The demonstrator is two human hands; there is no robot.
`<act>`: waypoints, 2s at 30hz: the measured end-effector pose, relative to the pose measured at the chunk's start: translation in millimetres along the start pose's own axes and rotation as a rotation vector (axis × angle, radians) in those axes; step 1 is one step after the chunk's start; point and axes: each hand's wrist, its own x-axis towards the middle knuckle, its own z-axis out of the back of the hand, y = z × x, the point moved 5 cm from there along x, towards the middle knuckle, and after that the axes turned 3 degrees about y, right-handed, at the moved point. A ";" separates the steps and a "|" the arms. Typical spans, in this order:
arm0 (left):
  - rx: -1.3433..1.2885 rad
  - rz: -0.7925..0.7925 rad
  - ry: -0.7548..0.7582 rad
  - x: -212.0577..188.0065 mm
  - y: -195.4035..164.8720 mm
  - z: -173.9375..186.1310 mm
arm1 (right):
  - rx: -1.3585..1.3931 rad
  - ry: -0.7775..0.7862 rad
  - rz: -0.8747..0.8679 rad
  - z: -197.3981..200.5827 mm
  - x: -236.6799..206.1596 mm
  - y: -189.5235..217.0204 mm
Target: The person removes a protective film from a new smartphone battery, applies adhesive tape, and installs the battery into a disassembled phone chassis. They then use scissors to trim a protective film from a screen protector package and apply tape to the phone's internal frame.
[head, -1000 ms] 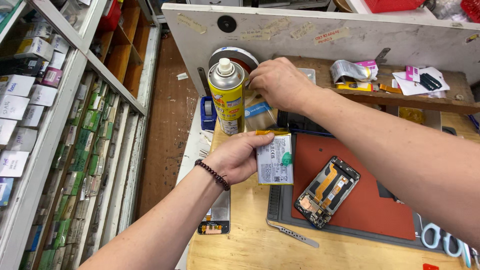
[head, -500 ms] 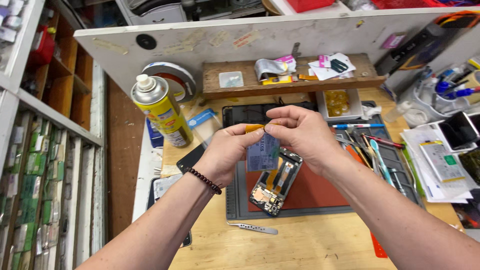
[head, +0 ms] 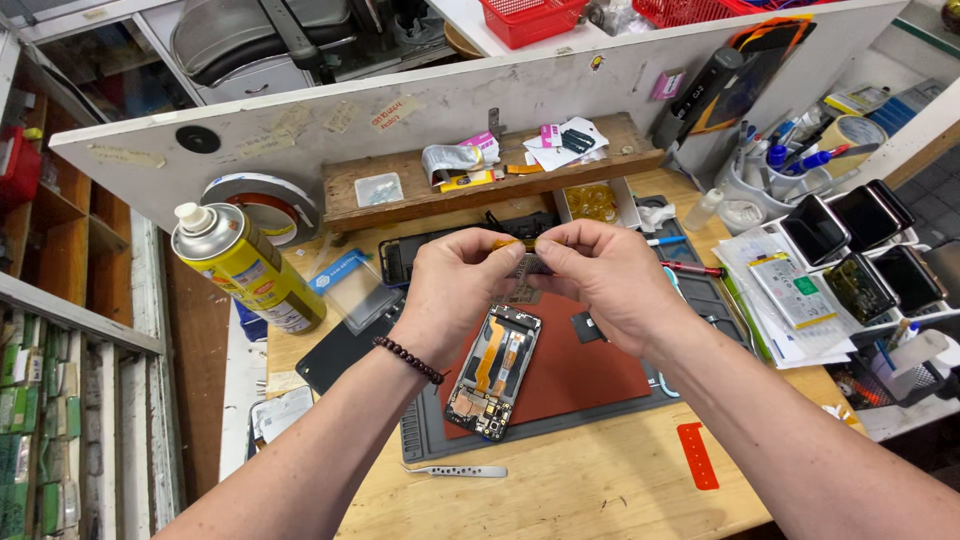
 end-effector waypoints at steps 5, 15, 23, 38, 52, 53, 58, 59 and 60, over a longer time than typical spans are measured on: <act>-0.007 -0.038 -0.063 2.3 7.4 -10.4 | 0.139 -0.049 -0.063 8.6 -3.3 -0.6; -0.213 0.020 -0.087 7.4 17.6 -17.5 | 0.183 -0.118 -0.053 7.8 -4.2 -2.9; -0.331 0.081 -0.057 11.8 12.6 -6.7 | -0.077 0.043 0.043 8.3 -8.6 5.0; 0.099 -0.028 0.053 9.0 2.6 -12.7 | -0.094 -0.019 -0.013 27.7 -1.4 -0.4; 0.115 0.131 0.016 12.5 18.1 -15.8 | 0.033 -0.050 -0.103 37.2 -2.3 -17.4; 0.026 0.155 0.010 13.6 23.5 -15.0 | 0.035 -0.060 -0.116 37.5 -1.3 -19.1; -0.406 0.229 0.057 18.1 46.9 -13.4 | -0.054 -0.102 -0.093 44.6 4.1 -20.3; -0.397 0.234 0.053 19.1 50.2 -13.9 | -0.067 -0.106 -0.083 45.2 4.9 -20.0; -0.387 0.240 0.047 20.0 53.2 -14.3 | -0.080 -0.108 -0.073 45.2 5.3 -19.8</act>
